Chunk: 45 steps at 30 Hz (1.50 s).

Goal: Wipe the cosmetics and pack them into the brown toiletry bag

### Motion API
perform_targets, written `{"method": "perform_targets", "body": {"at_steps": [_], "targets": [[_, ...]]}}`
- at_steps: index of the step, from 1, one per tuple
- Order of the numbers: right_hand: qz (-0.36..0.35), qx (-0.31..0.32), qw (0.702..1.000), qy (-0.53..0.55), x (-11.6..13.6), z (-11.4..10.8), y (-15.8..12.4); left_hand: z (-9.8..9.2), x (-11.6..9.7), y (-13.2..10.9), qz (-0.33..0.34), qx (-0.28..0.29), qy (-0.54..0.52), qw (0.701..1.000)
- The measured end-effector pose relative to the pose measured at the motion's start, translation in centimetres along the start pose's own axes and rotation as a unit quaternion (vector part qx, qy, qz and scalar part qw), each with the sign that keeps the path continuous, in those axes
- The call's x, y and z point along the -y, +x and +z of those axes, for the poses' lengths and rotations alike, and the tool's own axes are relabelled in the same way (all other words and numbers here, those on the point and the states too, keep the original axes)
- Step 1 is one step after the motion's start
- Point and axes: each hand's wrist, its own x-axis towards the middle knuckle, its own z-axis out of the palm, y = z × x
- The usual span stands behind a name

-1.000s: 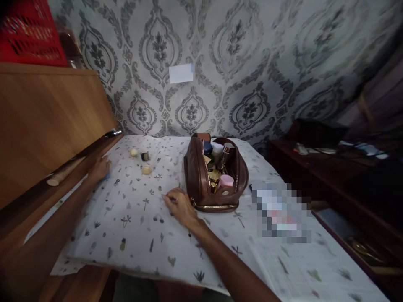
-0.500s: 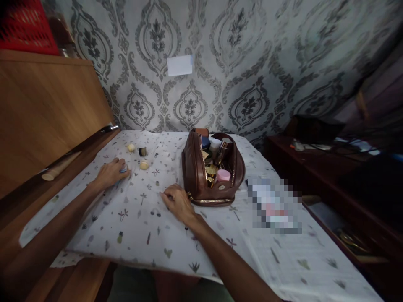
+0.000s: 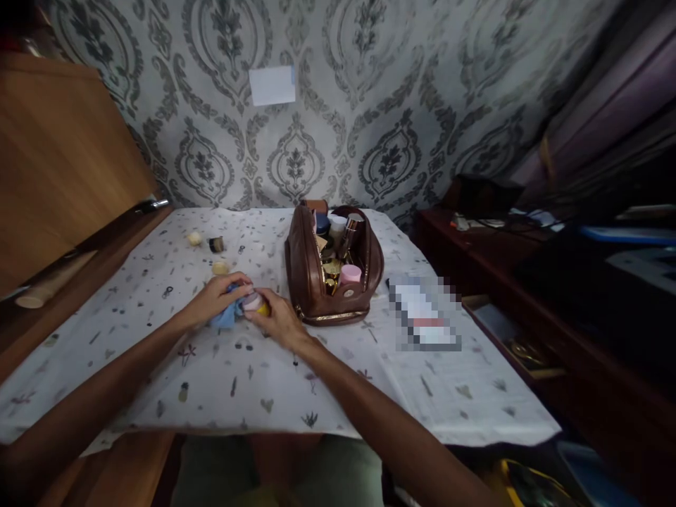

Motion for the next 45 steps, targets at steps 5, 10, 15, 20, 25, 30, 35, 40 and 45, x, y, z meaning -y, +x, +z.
{"method": "perform_targets", "body": {"at_steps": [5,10,15,20,25,30,35,40,45], "targets": [[0.009,-0.009,1.000,0.004,-0.3,0.1,-0.4,1.0,0.6,0.1,-0.023,-0.164,-0.028,0.986],[-0.023,0.023,0.997,-0.064,-0.1,-0.1,-0.4,2.3,-0.2,-1.4,0.102,-0.207,-0.026,0.973],[-0.061,0.025,0.995,-0.073,0.0,0.1,-0.6,3.2,-0.3,-2.4,0.305,-0.024,0.124,0.944],[-0.054,-0.002,0.996,-0.074,-0.1,0.4,-0.5,3.7,0.9,-2.4,0.232,-0.030,0.183,0.955],[-0.036,0.005,0.997,-0.065,0.4,-0.2,-0.6,3.8,1.6,-2.6,0.153,-0.048,0.181,0.970],[0.021,0.044,0.996,0.078,0.9,-0.8,-0.9,3.5,1.0,-2.6,0.126,-0.066,0.107,0.984],[0.076,0.032,0.973,0.218,0.5,-0.4,-0.8,2.9,0.8,-2.5,0.070,-0.125,0.059,0.988],[0.086,-0.010,0.988,0.129,-0.2,0.4,-0.7,2.8,0.1,-2.6,0.171,-0.250,0.047,0.952],[0.031,-0.030,0.996,0.073,-0.4,0.4,-0.9,4.2,-0.6,-2.7,0.209,-0.058,0.097,0.971]]}}
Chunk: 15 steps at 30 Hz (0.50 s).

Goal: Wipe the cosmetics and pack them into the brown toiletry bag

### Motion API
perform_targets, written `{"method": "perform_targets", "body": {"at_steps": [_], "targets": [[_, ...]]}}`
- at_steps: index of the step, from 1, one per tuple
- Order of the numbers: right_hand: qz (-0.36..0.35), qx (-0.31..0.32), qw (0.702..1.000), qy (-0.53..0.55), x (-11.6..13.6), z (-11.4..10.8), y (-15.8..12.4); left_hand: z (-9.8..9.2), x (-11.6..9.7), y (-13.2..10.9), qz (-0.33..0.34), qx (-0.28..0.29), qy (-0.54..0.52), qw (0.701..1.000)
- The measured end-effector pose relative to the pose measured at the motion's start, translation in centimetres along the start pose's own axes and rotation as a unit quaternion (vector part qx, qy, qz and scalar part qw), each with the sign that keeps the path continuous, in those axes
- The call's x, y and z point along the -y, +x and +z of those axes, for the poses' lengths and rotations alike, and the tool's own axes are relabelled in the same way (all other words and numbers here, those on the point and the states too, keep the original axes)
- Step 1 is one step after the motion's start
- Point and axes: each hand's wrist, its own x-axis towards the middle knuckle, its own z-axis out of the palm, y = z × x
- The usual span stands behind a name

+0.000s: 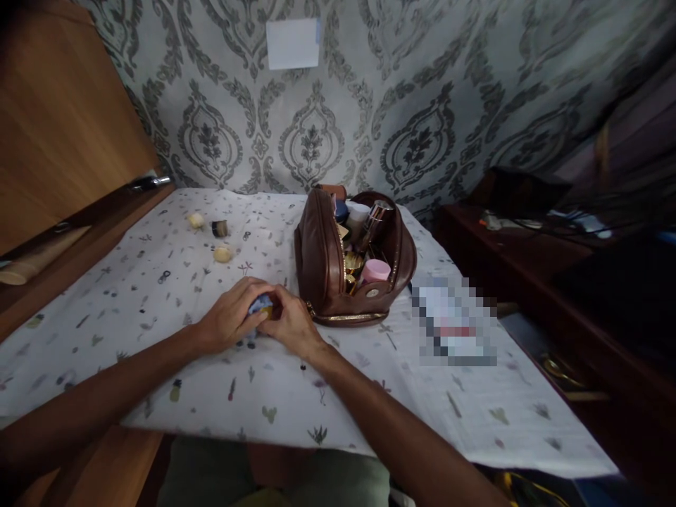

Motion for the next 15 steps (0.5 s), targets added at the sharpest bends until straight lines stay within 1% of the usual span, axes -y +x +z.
{"method": "perform_targets", "body": {"at_steps": [2,4,6,7,9,11,13,15], "targets": [[-0.011,0.011,1.000,0.000,0.3,-0.2,-0.2,0.3,0.1,0.1,-0.068,-0.010,-0.023,0.997],[-0.033,0.027,0.999,-0.014,0.7,-0.3,-0.5,0.1,0.4,0.2,-0.149,-0.019,-0.058,0.987],[-0.085,0.032,0.995,-0.050,1.1,-0.5,-0.7,-0.3,0.8,0.3,-0.217,-0.003,-0.094,0.972],[-0.119,0.035,0.990,-0.068,1.3,-0.5,-0.8,-0.5,1.1,0.4,-0.236,0.003,-0.114,0.965],[-0.179,0.039,0.979,-0.087,1.6,-0.6,-1.0,-0.6,1.7,0.6,-0.253,-0.002,-0.162,0.954],[-0.203,0.045,0.974,-0.090,1.7,-0.5,-1.1,-0.5,2.3,0.6,-0.263,-0.020,-0.222,0.939],[-0.183,0.038,0.979,-0.085,1.6,-0.4,-1.1,-0.2,2.6,0.5,-0.275,-0.039,-0.268,0.922],[-0.133,0.019,0.989,-0.063,1.4,-0.3,-1.1,0.0,2.5,0.5,-0.277,-0.065,-0.285,0.915]]}}
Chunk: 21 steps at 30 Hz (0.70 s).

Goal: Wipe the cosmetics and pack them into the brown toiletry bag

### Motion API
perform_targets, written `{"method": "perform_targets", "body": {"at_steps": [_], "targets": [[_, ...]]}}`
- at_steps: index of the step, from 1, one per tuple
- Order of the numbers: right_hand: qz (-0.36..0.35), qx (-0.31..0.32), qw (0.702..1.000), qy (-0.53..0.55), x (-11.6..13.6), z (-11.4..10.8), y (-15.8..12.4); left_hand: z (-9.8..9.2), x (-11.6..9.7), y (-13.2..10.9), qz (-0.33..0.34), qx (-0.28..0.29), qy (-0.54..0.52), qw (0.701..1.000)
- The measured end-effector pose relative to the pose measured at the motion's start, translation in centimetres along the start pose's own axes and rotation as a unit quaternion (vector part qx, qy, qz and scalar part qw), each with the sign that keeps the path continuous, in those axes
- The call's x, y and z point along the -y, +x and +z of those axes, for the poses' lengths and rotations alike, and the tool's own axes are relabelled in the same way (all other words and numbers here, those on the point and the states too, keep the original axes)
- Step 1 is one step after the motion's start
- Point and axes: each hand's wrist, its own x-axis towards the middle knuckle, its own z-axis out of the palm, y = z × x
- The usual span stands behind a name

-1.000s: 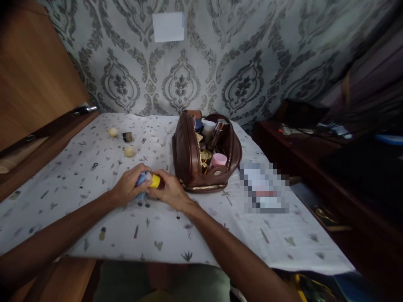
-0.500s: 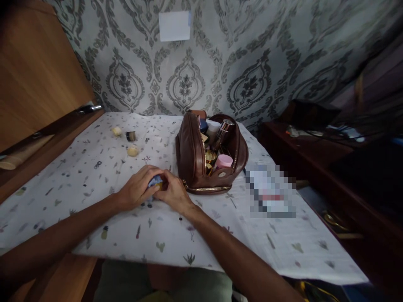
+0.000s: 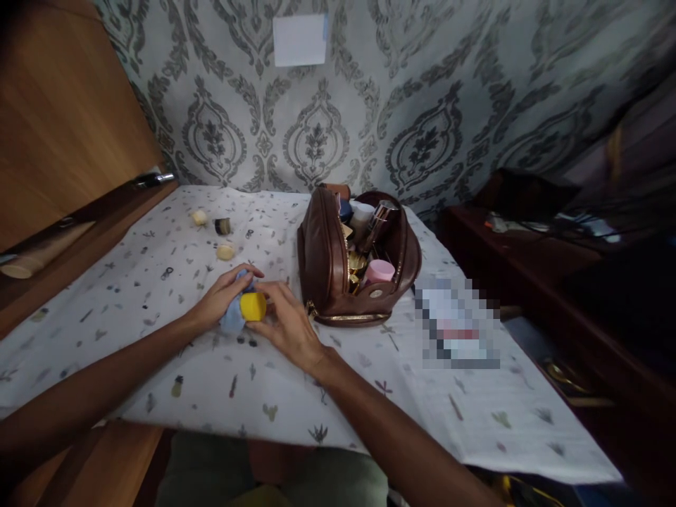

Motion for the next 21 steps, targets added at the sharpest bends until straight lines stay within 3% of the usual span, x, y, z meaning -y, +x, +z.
{"method": "perform_targets", "body": {"at_steps": [4,10,14,18,21], "targets": [[0.110,0.015,0.987,0.115,-0.1,0.5,-0.1,0.3,-0.4,-0.3,0.010,-0.035,-0.027,0.999],[0.173,0.050,0.934,0.308,1.1,0.7,0.4,0.7,-0.9,-0.3,-0.045,-0.019,-0.143,0.989],[0.219,0.037,0.904,0.364,1.3,0.6,0.8,0.7,-0.8,-0.5,-0.058,-0.037,-0.132,0.989],[0.234,-0.003,0.884,0.405,1.1,0.4,1.0,0.4,-0.6,-1.1,0.034,0.000,-0.059,0.998],[0.249,-0.017,0.866,0.434,1.0,0.4,1.0,0.4,-0.4,-1.4,0.144,0.050,0.074,0.986]]}}
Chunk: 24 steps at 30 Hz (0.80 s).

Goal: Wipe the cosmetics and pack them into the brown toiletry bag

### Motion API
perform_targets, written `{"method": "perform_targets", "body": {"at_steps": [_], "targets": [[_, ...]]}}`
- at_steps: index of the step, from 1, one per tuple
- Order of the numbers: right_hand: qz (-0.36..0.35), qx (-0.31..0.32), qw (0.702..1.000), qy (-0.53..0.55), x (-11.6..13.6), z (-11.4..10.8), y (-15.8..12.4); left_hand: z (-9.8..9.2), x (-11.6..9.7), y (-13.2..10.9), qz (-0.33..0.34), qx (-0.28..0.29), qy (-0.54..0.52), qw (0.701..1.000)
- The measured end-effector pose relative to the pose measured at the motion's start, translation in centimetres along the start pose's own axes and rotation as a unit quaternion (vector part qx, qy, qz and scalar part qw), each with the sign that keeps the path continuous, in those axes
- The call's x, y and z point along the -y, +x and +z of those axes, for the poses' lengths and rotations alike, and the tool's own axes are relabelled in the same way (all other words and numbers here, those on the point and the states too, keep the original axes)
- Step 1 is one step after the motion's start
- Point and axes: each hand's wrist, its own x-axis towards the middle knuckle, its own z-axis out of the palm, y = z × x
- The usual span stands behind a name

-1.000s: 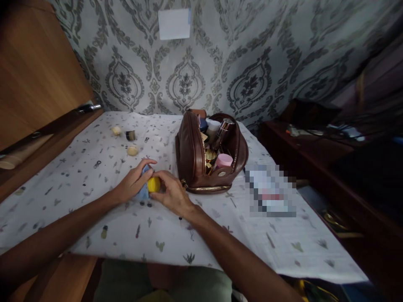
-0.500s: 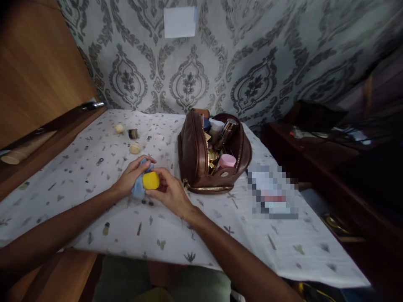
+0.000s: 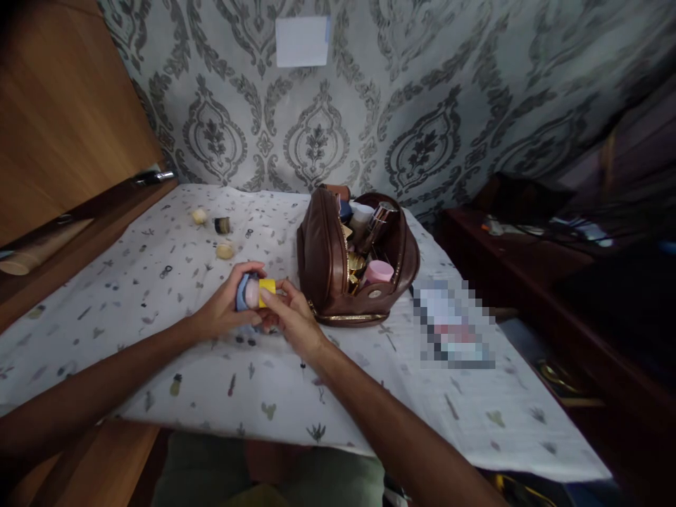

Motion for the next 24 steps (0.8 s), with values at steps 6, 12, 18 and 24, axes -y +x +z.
{"method": "perform_targets", "body": {"at_steps": [6,12,18,24], "targets": [[0.019,-0.009,1.000,0.005,0.0,0.0,-0.2,0.2,-0.2,-0.3,0.057,0.018,0.164,0.985],[-0.007,0.019,1.000,-0.011,0.2,0.2,-0.2,-0.3,-0.8,-0.4,-0.005,-0.020,0.113,0.993],[-0.029,-0.018,0.999,-0.037,0.0,0.1,0.2,0.3,-1.3,0.2,-0.061,-0.046,-0.049,0.996],[-0.098,-0.081,0.990,-0.053,-0.1,0.2,0.2,0.4,-1.3,0.7,-0.058,-0.044,-0.068,0.995]]}}
